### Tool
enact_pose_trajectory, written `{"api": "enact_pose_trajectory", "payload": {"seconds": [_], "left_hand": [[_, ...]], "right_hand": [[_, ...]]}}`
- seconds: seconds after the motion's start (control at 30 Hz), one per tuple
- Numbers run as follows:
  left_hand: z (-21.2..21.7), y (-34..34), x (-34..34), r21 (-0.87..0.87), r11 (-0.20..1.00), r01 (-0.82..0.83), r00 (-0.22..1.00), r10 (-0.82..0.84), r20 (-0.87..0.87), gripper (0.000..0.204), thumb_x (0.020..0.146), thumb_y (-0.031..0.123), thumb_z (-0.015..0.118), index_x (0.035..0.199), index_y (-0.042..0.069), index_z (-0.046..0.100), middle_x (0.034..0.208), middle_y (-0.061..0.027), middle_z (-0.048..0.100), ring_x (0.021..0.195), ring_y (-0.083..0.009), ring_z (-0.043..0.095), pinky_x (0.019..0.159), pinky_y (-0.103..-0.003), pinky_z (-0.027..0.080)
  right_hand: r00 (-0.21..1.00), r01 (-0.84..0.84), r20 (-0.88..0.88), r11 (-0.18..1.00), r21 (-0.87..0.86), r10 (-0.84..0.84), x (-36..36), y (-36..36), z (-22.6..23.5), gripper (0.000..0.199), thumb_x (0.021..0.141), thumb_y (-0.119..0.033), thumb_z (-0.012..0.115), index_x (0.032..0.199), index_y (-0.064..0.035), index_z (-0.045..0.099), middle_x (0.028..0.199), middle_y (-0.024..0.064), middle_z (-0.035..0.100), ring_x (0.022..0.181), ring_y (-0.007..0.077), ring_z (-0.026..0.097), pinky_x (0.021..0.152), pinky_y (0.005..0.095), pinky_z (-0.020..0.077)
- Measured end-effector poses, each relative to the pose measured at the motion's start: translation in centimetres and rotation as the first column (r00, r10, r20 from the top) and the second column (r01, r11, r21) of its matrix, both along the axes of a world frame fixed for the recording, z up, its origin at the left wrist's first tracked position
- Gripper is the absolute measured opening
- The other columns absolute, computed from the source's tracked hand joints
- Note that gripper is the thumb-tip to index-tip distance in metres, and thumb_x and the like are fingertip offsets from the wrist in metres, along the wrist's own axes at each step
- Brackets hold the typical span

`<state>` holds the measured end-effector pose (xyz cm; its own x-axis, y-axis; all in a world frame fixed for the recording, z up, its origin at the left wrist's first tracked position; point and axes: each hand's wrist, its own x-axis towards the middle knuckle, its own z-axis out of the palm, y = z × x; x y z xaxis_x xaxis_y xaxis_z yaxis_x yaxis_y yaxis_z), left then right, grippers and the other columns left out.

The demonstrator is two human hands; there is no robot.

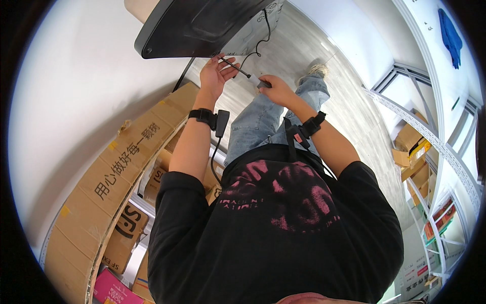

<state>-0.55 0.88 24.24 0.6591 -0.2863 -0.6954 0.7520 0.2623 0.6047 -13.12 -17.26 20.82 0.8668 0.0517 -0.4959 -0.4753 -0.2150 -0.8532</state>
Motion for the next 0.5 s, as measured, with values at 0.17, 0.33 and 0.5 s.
{"api": "enact_pose_trajectory", "payload": {"seconds": [0.17, 0.33, 0.5], "left_hand": [[1.6, -2.7, -1.1, -0.041, 0.996, 0.075, 0.995, -0.072, 0.067, 0.022, 0.100, 0.019, 0.031, 0.110, 0.004, 0.043, 0.108, -0.0234, 0.059, 0.093, -0.0368, 0.063, 0.080, -0.042, 0.056], [3.8, -8.9, -1.2, -0.008, 0.982, 0.186, 0.968, -0.182, 0.172, 0.013, 0.099, 0.019, 0.040, 0.103, 0.007, 0.042, 0.100, -0.0186, 0.062, 0.084, -0.0281, 0.067, 0.068, -0.033, 0.057], [6.5, -17.2, -0.3, 0.025, 0.934, 0.357, 0.892, -0.349, 0.288, 0.010, 0.097, 0.017, 0.045, 0.100, 0.007, 0.045, 0.100, -0.0158, 0.063, 0.086, -0.0257, 0.067, 0.068, -0.033, 0.057]], "right_hand": [[0.999, 0.032, 0.008, 0.999, 0.008, -0.032, -1.8, -3.4, 2.1, 0.039, 0.079, -0.010, 0.063, 0.116, 0.0010, 0.055, 0.105, 0.0112, 0.059, 0.098, 0.0209, 0.056, 0.086, 0.0311, 0.0436], [0.982, 0.187, -0.026, 0.980, 0.064, -0.186, -3.8, -8.3, 5.8, 0.036, 0.079, -0.009, 0.062, 0.114, 0.0021, 0.056, 0.108, 0.0155, 0.058, 0.101, 0.0265, 0.057, 0.088, 0.0338, 0.0432], [0.936, 0.345, 0.051, 0.937, 0.046, -0.348, -6.5, -14.2, 7.4, 0.034, 0.081, -0.009, 0.062, 0.113, 0.0006, 0.056, 0.106, 0.0128, 0.058, 0.098, 0.0237, 0.056, 0.085, 0.0331, 0.0433]]}}
